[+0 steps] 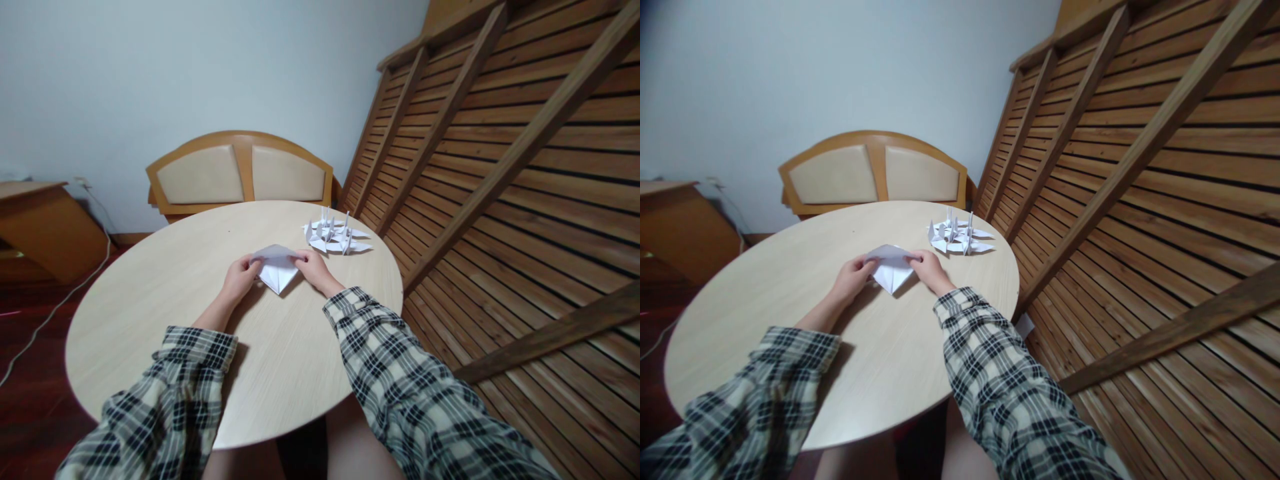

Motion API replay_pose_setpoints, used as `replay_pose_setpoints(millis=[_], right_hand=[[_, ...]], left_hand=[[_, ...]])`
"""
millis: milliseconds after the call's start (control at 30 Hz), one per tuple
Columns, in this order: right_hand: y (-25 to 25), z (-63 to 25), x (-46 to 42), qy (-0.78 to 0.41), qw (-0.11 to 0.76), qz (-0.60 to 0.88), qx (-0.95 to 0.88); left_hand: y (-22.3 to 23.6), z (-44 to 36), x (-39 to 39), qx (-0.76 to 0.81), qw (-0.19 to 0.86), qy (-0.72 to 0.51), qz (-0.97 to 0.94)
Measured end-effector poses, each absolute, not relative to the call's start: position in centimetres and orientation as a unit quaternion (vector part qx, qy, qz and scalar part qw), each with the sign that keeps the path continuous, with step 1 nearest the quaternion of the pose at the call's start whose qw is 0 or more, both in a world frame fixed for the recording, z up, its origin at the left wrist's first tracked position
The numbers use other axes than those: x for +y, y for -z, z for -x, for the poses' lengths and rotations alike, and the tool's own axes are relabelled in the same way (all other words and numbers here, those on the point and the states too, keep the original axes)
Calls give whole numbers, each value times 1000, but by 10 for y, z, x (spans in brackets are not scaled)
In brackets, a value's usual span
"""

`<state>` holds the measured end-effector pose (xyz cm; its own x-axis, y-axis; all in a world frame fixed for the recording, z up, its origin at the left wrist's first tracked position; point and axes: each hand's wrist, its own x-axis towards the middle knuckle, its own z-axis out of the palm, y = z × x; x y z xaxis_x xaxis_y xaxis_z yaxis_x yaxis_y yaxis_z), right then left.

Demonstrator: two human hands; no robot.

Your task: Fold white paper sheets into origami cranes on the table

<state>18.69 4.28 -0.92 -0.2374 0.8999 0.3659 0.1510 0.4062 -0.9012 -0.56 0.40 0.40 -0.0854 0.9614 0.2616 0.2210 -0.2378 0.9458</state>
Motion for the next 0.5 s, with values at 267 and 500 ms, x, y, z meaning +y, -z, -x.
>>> replay_pose_setpoints(millis=[267,500], right_hand=[[6,-182,33,-290,474,396,-731],[0,-175,25,-210,444,488,-721]], left_hand=[[6,9,10,567,257,-515,-589],[3,3,7,600,208,-490,-597]])
